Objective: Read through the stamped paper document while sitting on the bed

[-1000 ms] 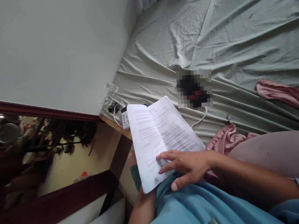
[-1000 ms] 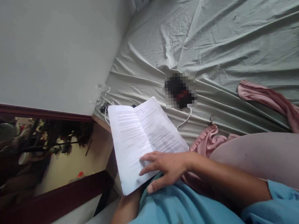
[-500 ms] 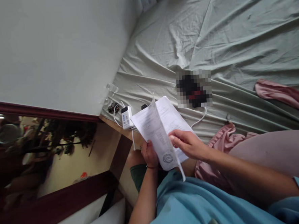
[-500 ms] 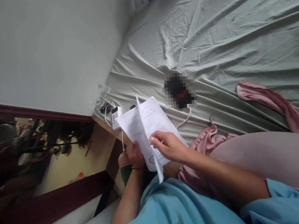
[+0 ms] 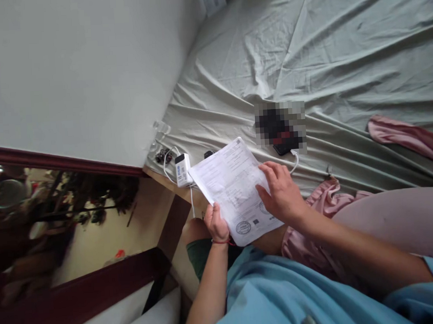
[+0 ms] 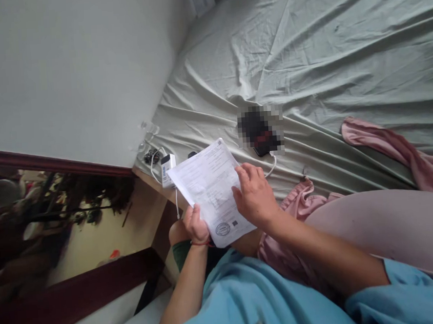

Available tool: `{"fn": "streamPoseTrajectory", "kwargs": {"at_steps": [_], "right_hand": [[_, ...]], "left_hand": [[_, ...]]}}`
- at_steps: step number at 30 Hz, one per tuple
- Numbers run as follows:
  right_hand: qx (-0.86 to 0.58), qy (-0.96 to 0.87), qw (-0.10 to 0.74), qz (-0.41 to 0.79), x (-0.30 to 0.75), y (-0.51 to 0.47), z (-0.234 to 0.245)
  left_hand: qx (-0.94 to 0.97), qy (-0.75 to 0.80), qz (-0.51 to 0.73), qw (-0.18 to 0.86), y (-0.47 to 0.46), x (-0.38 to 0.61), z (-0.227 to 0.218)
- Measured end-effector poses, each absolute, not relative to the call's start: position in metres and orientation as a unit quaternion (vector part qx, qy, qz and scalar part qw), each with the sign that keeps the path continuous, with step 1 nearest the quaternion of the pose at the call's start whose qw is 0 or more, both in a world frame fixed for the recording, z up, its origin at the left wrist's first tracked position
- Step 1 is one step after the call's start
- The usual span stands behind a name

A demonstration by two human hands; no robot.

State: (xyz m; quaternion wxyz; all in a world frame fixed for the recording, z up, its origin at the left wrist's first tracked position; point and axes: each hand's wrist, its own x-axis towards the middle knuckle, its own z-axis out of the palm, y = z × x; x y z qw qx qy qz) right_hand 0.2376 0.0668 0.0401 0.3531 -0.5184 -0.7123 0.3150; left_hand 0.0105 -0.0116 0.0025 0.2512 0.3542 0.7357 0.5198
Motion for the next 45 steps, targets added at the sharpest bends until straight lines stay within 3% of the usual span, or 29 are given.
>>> {"fn": "streamPoseTrajectory", "kwargs": {"at_steps": [6,9,16,23,29,35,39,45], "right_hand": [[-0.516,-0.795,0.199,0.249,0.239,0.066,0.039],[-0.514,-0.806,0.171,0.241,0.24,0.066,0.039],[-0.53,-0.77,0.232,0.271,0.241,0.071,0.034],[-0.525,-0.627,0.296,0.493,0.245,0.082,0.037],[-0.488,-0.584,0.306,0.572,0.246,0.085,0.036],[-0.49,-0.585,0.316,0.564,0.251,0.085,0.037],[-0.497,-0.59,0.317,0.553,0.253,0.086,0.041],[-0.497,-0.596,0.313,0.548,0.253,0.087,0.041]], "left_hand": [[0.363,0.742,0.512,0.236,-0.011,0.012,0.007],[0.352,0.736,0.522,0.248,-0.011,0.011,0.004],[0.28,0.694,0.577,0.326,-0.009,0.007,0.012],[0.223,0.663,0.604,0.383,-0.01,0.001,0.02],[0.205,0.665,0.61,0.379,-0.013,-0.003,0.02],[0.239,0.64,0.598,0.419,-0.012,0.008,0.021],[0.291,0.673,0.57,0.37,-0.012,0.006,0.017],[0.377,0.748,0.511,0.193,-0.015,-0.005,0.01]]}}
